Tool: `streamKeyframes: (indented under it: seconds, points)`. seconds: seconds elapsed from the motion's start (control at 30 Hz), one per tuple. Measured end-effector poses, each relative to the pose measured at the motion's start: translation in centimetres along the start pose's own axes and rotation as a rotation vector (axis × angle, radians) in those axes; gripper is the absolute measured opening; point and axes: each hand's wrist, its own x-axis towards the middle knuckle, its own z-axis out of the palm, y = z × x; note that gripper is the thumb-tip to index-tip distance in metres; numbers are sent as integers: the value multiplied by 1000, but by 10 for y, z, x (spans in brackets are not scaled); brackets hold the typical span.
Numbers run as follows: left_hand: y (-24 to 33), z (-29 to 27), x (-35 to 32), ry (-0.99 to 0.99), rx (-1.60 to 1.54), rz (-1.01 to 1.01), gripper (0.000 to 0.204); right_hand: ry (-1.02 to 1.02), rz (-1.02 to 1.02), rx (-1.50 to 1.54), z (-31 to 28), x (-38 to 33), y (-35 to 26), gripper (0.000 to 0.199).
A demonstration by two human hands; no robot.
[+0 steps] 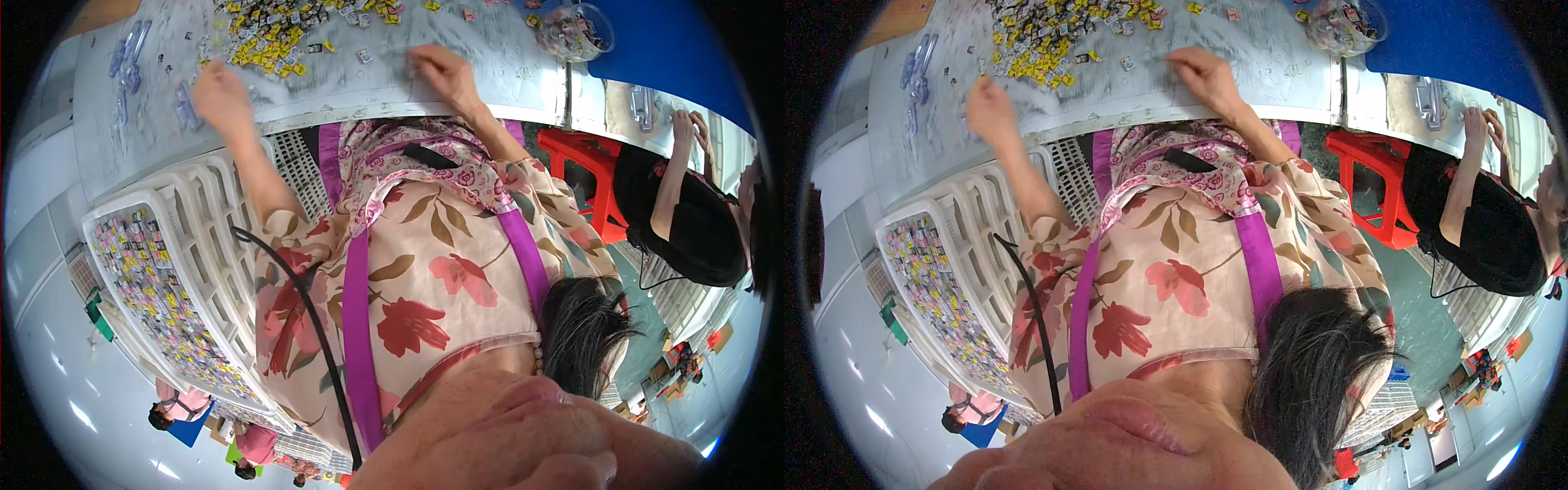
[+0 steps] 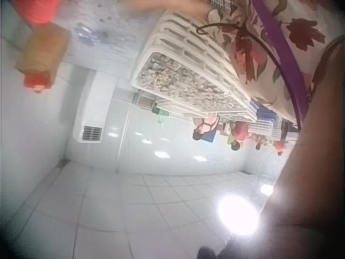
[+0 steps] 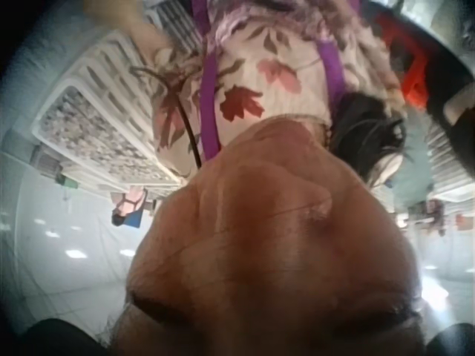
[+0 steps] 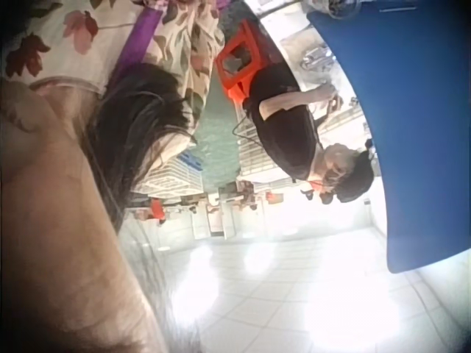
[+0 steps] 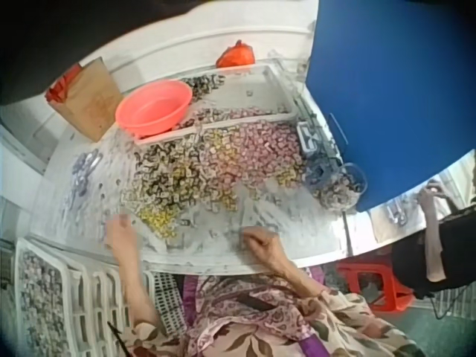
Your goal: Sorting and aligning small plastic toy components into organized rows on a workbench.
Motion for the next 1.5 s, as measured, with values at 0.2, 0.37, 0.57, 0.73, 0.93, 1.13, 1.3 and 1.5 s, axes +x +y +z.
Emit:
streamKeyframes:
  seconds: [0.2,0.37,0.57,0.73,0.93,1.13,1.3,1.5]
  points:
    - [144,-7,-88,-414,-484,309,17,67,-81,-457,-37,62,18,34]
    - [167,22,-115,-547,-498,433,16,25,-335,-609,-42,87,16,25]
    - [150,25,-100,-630,-552,360,20,-78,-186,-716,-25,75,19,17]
    - [88,47,-51,-514,-370,-64,23,-176,-122,-742,-10,68,17,18]
    - [55,76,-43,-428,-255,119,27,-224,-168,-415,31,95,-13,18]
    - [51,95,-46,-518,-198,102,27,-352,-152,-310,45,101,-19,20]
    - [53,96,-53,-471,-371,-167,24,-110,-252,-372,41,98,4,16]
    - [98,72,-55,-535,-485,-207,28,-330,-24,-316,25,85,-18,13]
